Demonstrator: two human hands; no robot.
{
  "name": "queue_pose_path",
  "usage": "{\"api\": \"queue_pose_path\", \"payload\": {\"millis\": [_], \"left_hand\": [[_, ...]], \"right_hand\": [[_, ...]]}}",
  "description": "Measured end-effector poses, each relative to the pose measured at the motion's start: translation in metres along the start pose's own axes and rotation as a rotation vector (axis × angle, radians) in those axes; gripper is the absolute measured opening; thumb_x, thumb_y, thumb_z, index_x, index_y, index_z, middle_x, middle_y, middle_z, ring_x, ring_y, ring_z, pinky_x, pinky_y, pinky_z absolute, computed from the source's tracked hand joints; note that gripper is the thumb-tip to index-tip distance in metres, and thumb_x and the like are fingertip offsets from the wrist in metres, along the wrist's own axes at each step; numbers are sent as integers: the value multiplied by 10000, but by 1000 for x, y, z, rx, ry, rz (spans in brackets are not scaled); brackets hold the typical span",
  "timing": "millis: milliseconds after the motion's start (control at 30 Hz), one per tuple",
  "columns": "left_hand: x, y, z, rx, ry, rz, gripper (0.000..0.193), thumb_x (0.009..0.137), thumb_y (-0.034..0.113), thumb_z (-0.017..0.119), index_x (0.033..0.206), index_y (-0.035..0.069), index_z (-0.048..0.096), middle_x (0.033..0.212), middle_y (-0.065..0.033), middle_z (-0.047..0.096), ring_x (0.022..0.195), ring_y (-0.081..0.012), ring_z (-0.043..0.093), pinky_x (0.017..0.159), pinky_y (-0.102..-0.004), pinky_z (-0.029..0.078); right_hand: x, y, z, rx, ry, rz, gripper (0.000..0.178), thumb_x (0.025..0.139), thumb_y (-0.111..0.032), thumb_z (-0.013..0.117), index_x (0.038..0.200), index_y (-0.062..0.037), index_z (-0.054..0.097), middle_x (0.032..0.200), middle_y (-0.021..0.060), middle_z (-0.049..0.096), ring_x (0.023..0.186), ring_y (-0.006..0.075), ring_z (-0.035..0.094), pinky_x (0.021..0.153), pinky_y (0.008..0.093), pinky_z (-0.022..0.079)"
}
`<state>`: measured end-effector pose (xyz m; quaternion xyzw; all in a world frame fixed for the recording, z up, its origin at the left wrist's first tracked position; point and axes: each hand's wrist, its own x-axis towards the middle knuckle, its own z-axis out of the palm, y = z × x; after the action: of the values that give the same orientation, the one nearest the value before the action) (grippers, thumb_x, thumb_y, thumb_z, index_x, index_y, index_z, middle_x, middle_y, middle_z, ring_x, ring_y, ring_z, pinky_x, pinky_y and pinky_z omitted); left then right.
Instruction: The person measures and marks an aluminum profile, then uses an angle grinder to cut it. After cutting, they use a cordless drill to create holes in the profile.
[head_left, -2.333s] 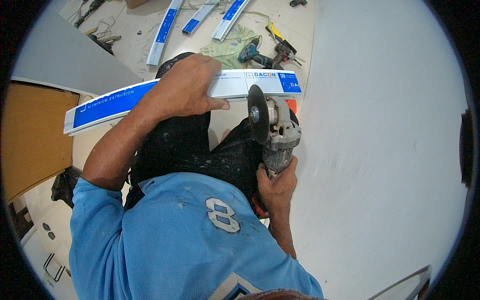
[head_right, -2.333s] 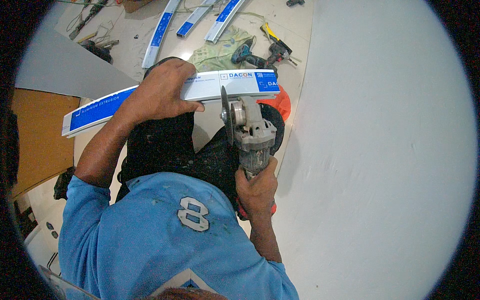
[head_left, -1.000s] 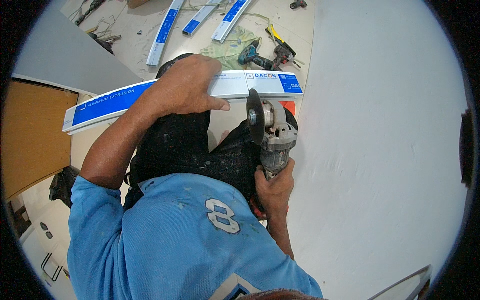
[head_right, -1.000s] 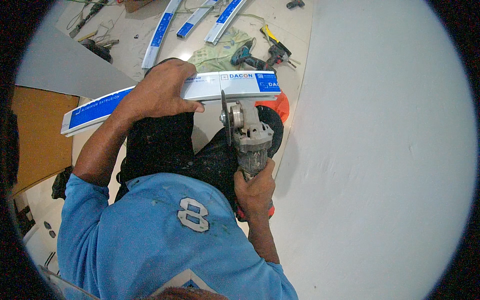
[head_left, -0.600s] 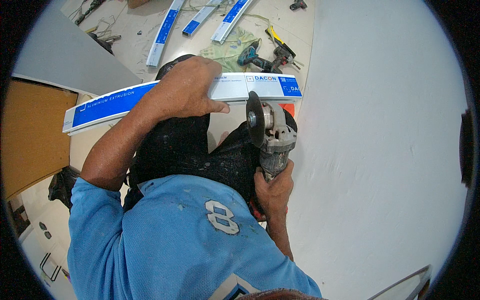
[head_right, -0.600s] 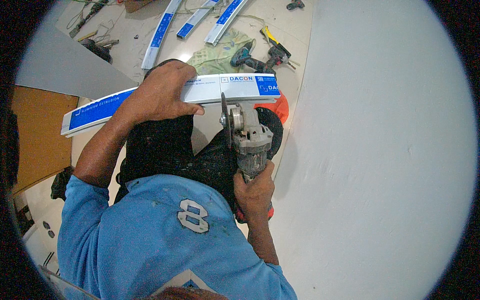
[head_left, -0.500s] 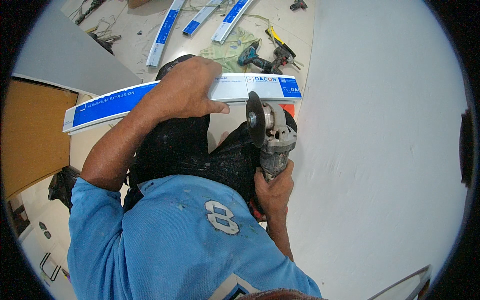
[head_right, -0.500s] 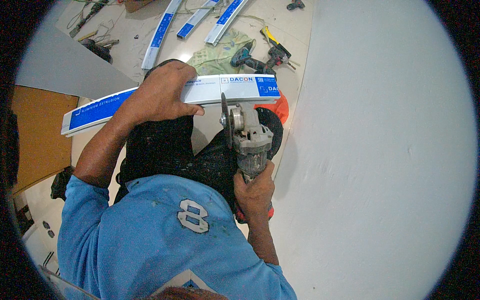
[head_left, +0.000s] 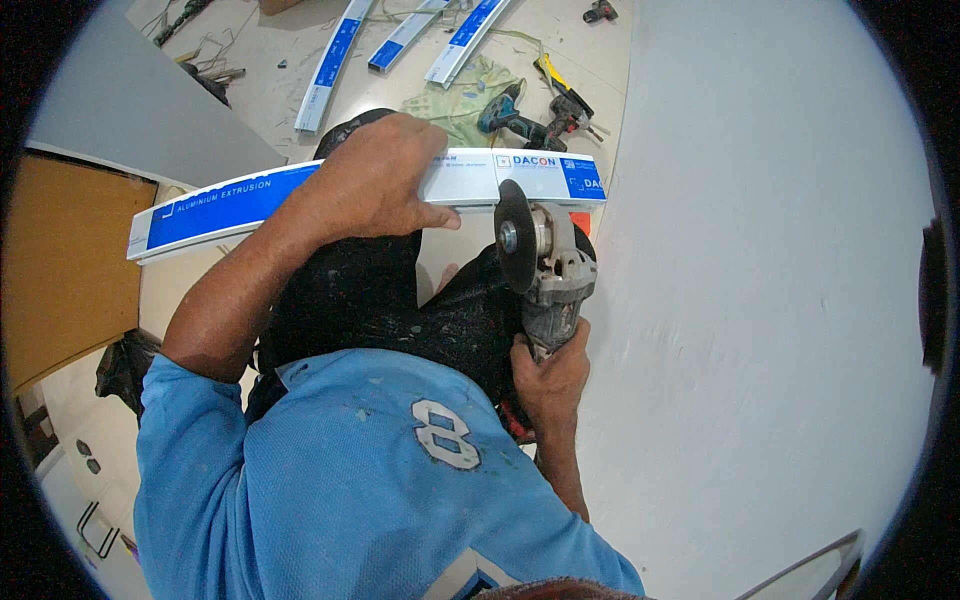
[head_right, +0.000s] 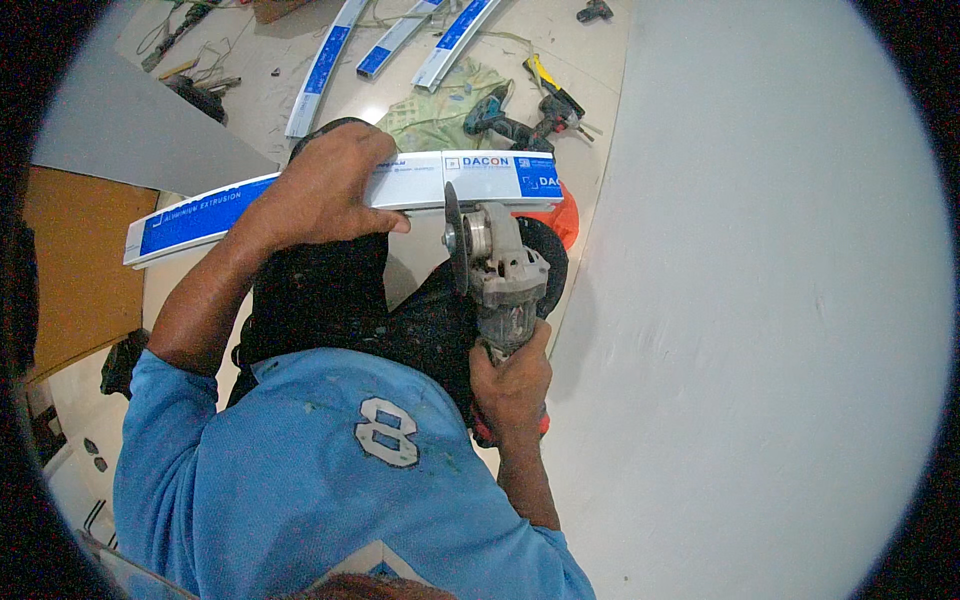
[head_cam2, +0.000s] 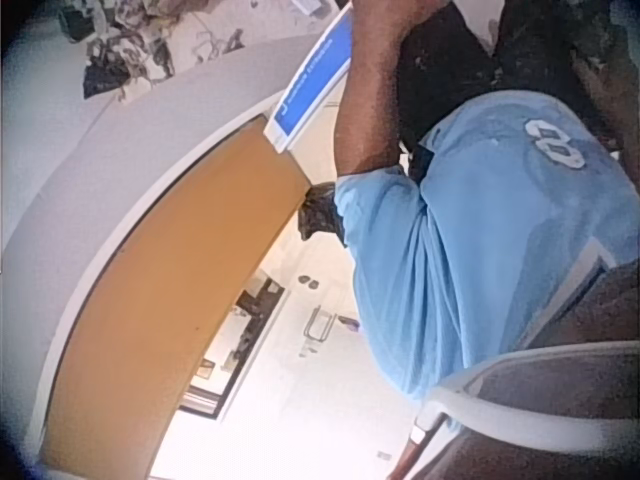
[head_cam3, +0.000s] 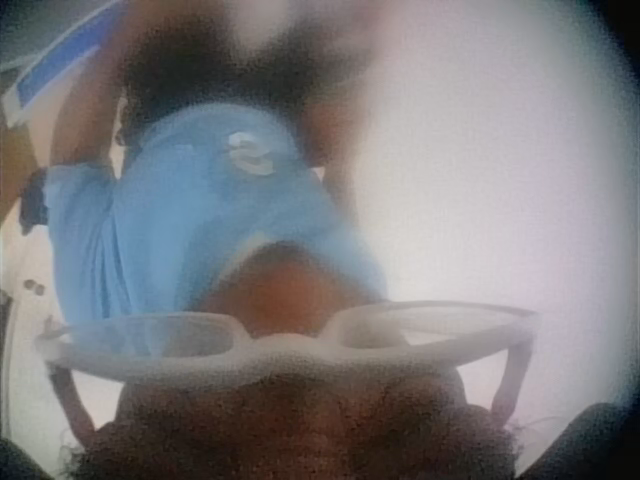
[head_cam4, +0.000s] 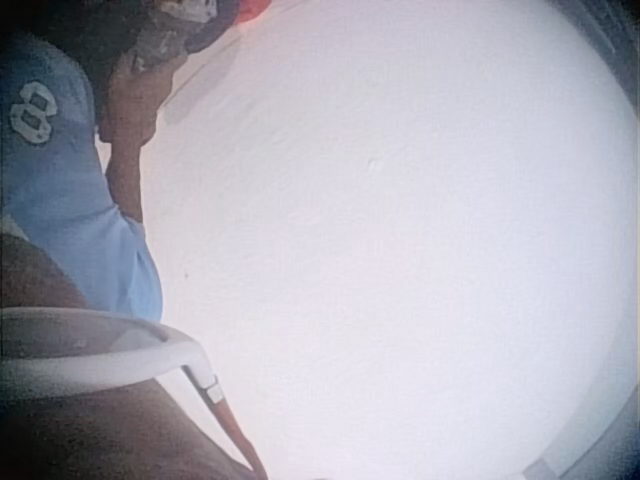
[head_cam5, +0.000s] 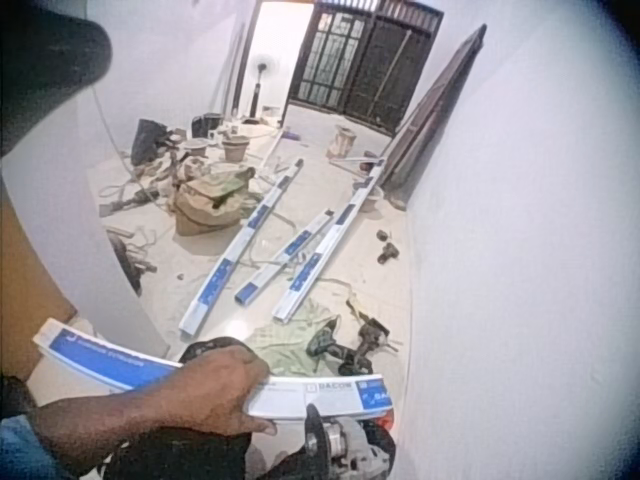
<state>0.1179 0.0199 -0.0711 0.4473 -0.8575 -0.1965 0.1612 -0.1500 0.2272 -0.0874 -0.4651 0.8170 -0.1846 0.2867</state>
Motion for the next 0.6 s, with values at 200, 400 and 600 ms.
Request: {"api": "queue_pose_path", "payload": {"millis": [200,400,600], "left_hand": [[1,0,-1,-16,-55,-26,757,712,419,1024,1227,-31,699,1203,-261,713,1200,-460,680,1068,-542,556],[-1,3,-1,4,-28,-20,704,737,413,1014,1184,-31,702,1172,-257,718,1176,-448,689,1047,-533,567],[-2,7,-2,-1,3,-1,660,752,392,1012,1156,-30,705,1138,-243,721,1156,-431,694,1038,-524,572]], "right_hand": [[0,-3,-1,4,18,-34,609,881,-214,829,1350,-5,500,1065,336,757,1024,554,763,896,584,603],[0,-5,-1,-3,5,-6,603,902,-228,826,1355,-4,496,1069,347,754,1038,563,760,889,589,603],[-1,-5,-1,-16,9,-15,611,906,-226,830,1361,-5,488,1070,352,752,1031,574,756,879,602,601]]}}
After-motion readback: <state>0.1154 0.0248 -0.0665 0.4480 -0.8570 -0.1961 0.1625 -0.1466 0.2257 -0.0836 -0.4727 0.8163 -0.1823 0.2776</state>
